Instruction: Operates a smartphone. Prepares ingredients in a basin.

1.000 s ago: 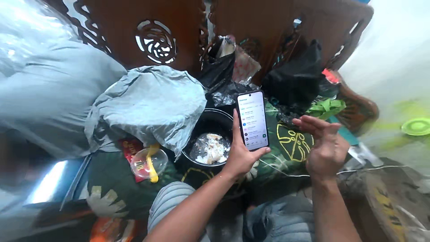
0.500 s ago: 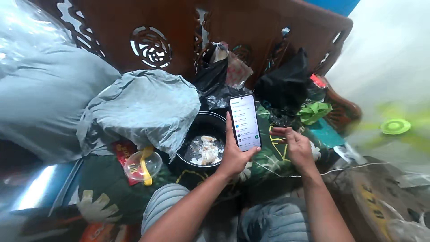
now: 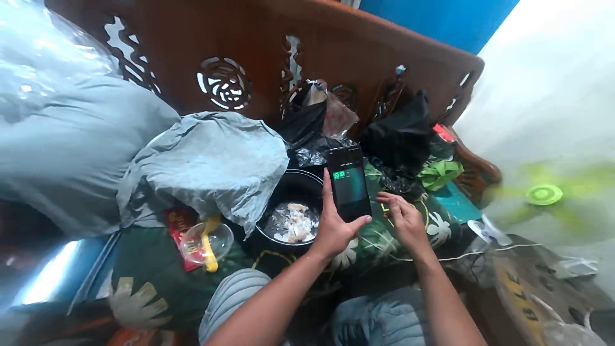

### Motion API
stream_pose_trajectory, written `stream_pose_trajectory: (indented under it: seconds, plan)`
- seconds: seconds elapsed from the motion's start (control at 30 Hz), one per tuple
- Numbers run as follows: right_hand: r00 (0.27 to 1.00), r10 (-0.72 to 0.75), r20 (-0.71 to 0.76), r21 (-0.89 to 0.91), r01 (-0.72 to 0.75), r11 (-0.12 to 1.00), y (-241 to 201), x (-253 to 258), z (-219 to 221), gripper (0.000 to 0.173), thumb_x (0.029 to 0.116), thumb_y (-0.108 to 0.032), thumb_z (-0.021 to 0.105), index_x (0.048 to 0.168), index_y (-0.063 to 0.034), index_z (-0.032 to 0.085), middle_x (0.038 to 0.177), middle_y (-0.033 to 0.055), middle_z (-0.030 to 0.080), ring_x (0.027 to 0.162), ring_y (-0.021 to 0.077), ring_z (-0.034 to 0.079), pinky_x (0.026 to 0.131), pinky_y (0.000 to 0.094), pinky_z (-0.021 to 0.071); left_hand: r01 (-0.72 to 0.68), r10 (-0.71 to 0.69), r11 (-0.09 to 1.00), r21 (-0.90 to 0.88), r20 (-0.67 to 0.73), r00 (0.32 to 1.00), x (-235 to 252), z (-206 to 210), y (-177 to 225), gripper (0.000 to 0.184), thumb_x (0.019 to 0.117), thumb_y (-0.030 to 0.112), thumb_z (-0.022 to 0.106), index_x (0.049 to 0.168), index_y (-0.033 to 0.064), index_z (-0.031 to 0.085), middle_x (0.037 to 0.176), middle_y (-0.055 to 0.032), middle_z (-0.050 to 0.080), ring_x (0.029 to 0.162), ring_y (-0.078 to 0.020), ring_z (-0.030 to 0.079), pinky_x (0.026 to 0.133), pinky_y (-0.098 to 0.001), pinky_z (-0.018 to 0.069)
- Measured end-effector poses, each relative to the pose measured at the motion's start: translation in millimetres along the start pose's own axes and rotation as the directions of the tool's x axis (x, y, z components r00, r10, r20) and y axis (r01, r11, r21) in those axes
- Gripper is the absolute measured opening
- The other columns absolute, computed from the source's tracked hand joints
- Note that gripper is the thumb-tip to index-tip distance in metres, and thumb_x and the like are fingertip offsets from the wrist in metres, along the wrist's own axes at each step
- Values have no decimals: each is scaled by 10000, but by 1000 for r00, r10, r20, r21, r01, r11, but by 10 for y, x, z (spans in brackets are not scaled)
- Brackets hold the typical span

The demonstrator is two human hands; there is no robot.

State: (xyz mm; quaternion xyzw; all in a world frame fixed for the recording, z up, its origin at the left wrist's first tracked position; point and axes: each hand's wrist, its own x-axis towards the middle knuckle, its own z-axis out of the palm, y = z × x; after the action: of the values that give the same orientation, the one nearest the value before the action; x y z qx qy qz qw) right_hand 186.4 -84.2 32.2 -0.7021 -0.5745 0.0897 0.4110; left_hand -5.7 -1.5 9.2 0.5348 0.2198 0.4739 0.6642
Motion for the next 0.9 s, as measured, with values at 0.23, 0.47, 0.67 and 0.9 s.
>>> stream_pose_trajectory:
  seconds: [0.23,0.47,0.67,0.9]
  plan:
    - [988,-122,-93,45,126,991,-152,44,131,338,1087,-270,488,1204,-76,738,1338,64,677,1128,152,693,875,329,624,-27,25,977,-211,-9,1000,-21,-17,57,848,1004,89,640,1627,367,135,1310,-157,633,737,-307,718,491,-401,618]
    - [844,-505,-178,-249,458,853,-377,80,465,583,996,-704,397,1367,-333,651,1648,160,310,1532,396,252,1198,659,279,-27,35,983,-179,41,999,-29,-44,-32,611,1055,158,510,1591,179,217,1234,-169,657,848,-275,727,600,-378,632]
    - [831,-533,-161,-344,459,819,-429,149,540,621,968,-778,314,1364,-429,641,1688,161,244,1569,428,131,1227,691,168,-61,72,991,-117,95,993,3,-30,-72,618,1041,126,462,1594,87,190,1238,-131,657,885,-189,719,618,-322,617]
    - [775,-542,-324,-238,488,840,-318,233,561,648,1034,-678,226,1242,-276,689,1579,171,387,1520,366,271,1212,572,285,-35,50,991,-127,110,993,53,-36,-127,603,1058,130,435,1606,105,186,1289,-158,650,960,-255,731,646,-382,642]
